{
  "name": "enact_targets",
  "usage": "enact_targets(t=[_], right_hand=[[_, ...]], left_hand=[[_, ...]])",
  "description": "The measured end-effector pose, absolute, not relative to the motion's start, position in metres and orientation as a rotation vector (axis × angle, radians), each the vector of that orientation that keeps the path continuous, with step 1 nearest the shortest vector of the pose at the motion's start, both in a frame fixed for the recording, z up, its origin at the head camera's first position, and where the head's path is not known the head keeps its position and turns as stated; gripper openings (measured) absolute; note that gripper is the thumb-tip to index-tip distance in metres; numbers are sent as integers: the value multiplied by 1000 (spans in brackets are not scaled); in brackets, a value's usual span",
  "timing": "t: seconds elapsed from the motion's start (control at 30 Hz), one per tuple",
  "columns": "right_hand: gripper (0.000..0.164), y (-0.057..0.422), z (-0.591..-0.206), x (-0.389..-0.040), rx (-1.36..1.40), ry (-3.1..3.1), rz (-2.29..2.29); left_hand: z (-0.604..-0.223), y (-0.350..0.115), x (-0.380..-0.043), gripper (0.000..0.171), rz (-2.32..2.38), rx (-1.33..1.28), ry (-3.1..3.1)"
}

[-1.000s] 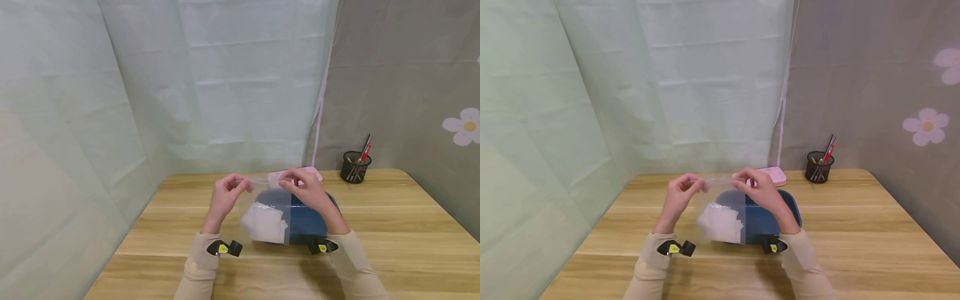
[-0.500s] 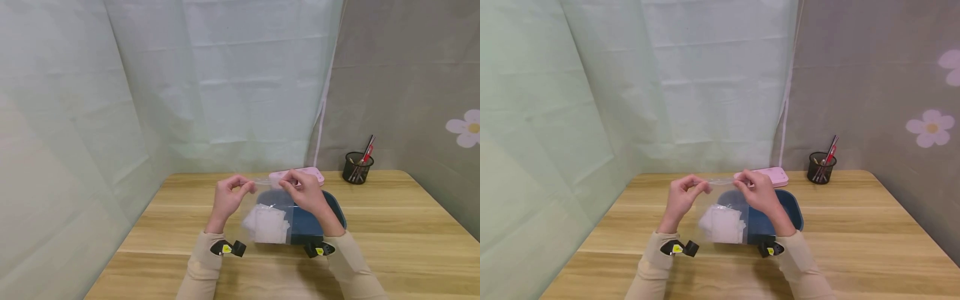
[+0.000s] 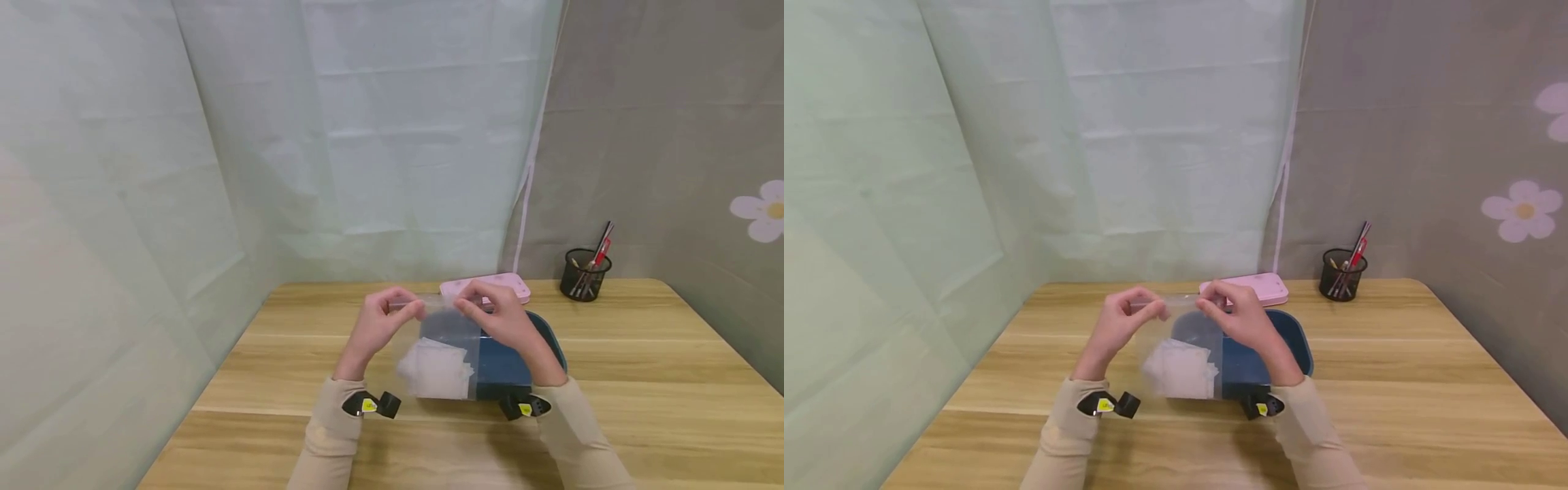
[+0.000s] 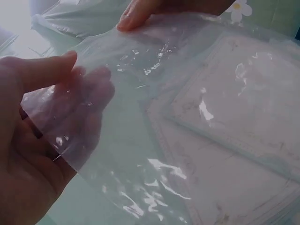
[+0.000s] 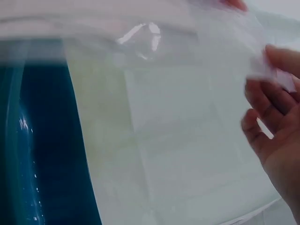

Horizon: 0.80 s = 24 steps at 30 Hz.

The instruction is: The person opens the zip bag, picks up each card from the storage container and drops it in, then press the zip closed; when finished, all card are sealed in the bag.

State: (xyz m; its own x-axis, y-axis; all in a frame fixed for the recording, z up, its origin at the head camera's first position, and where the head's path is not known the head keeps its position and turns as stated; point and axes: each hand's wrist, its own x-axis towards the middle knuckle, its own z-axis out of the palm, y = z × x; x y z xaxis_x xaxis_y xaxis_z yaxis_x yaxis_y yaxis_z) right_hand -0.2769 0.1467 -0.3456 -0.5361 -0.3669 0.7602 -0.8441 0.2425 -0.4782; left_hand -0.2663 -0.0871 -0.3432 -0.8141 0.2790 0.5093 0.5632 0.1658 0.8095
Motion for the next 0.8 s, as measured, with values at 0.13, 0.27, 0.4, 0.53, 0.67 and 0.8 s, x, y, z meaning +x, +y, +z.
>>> enact_targets(t=[0.13,0.27,0.4,0.53,0.67,0.8], right_hand=[[10,146,-344,-275,1061,-2095,1271],[11,143,-344,-275,1051,-2131,1268],[11,139,-345,-276,1103,-2103,1310],[6,137,-347,-278,1143,-2048,1335],[5,136,-349,-278,1122,-2039,1337],[6,134,-346,-274,1098,-2025,1318]], left_hand=[[-343,-86,-267,11,-1645,-805,-2181],[-343,-84,-267,10,-1604,-805,-2146],[-343,-82,-266,11,-1581,-805,-2122],[-345,-81,-266,10,-1568,-807,-2106],[-346,-80,-267,10,-1551,-813,-2091],[-346,-80,-267,10,-1531,-824,-2082]])
